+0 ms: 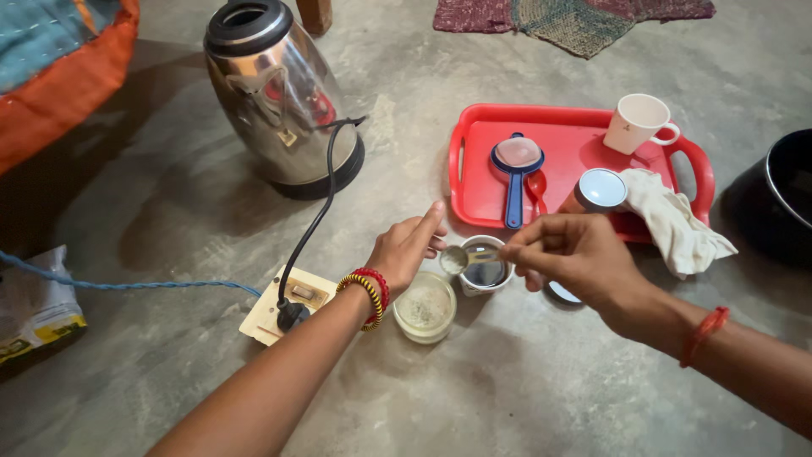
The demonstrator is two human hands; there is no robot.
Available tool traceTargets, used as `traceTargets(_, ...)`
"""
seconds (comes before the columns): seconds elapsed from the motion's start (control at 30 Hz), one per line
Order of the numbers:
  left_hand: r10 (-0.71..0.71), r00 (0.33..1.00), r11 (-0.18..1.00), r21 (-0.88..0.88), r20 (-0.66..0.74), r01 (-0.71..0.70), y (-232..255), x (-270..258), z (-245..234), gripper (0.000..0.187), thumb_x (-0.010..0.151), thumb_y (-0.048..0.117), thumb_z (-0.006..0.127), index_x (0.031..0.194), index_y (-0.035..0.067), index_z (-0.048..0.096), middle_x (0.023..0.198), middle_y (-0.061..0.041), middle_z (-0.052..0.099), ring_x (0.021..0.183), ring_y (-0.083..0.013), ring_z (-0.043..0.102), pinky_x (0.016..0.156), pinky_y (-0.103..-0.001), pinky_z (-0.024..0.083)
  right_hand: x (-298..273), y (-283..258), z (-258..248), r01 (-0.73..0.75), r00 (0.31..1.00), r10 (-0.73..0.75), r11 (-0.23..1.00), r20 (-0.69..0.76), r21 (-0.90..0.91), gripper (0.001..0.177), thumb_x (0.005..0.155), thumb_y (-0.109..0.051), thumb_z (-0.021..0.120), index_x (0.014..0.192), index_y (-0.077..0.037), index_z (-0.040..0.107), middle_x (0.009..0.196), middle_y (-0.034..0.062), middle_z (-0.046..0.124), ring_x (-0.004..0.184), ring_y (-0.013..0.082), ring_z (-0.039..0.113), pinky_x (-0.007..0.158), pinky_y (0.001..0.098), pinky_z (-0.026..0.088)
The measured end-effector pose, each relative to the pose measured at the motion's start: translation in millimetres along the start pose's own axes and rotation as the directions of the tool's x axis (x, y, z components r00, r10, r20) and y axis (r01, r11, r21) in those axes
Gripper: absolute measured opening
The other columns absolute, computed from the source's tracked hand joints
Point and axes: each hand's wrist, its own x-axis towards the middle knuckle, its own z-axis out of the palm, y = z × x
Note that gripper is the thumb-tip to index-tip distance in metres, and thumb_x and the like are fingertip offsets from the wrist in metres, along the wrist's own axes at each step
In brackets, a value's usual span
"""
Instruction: The person scoops a dark powder into a white cup, pours hot water from a kettle, and stirs the mixture with a red spoon. They then wipe the red tray with a white cloth.
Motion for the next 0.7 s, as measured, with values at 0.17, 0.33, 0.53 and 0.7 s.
traceTargets(0.17,-0.015,0.999,0.999,-0.048,0.044,0.017,-8.2,1.8,0.1,0.078,0.095,0.067,0.040,0.106,-0.001,0.076,0.090,-0.012,0.079,0.088,-0.0175,0.075,0.084,-0.032,0.058,-2.0,-11.7,22.8,0.054,0.993,-0.048,0.997,0.108,-0.055,0.015,0.084,-0.012,0.077,0.089,0.002,0.076,0.069,0.0069,0.073,0.057,0.0092,0.065,0.053,0.0247,0.051)
traceTargets(0.33,-0.066,0.996,0.995,-0.067,0.064,0.070,-10.8,0.3,-0.5,0.079,0.096,0.067,0.037,0.105,-0.001,0.075,0.089,-0.013,0.078,0.084,-0.0189,0.074,0.082,-0.031,0.059,-4.6,-23.9,40.8,0.133,0.983,-0.099,0.965,0.154,-0.227,0.014,0.082,-0.011,0.076,0.083,0.003,0.073,0.065,0.0050,0.074,0.054,0.0090,0.068,0.050,0.0259,0.055)
traceTargets(0.53,-0.072,0.996,0.996,-0.054,0.056,0.075,-18.9,2.5,2.1,0.081,0.096,0.068,0.034,0.105,-0.001,0.076,0.090,-0.014,0.079,0.084,-0.0188,0.075,0.084,-0.032,0.059,-8.6,-31.6,54.2,0.318,0.947,-0.261,0.835,0.187,-0.449,0.010,0.078,-0.011,0.077,0.081,-0.002,0.074,0.066,0.0062,0.075,0.057,0.0136,0.073,0.053,0.0291,0.058)
traceTargets(0.7,-0.191,0.977,0.971,-0.129,0.099,0.203,-30.5,9.2,11.6,0.091,0.092,0.074,0.024,0.107,0.002,0.077,0.094,-0.014,0.079,0.092,-0.0197,0.073,0.087,-0.042,0.052,-18.2,-24.9,61.8,0.686,0.682,-0.625,0.367,0.380,-0.629,0.011,0.073,-0.014,0.076,0.080,-0.006,0.075,0.074,0.0112,0.071,0.064,0.0312,0.069,0.052,0.0435,0.052)
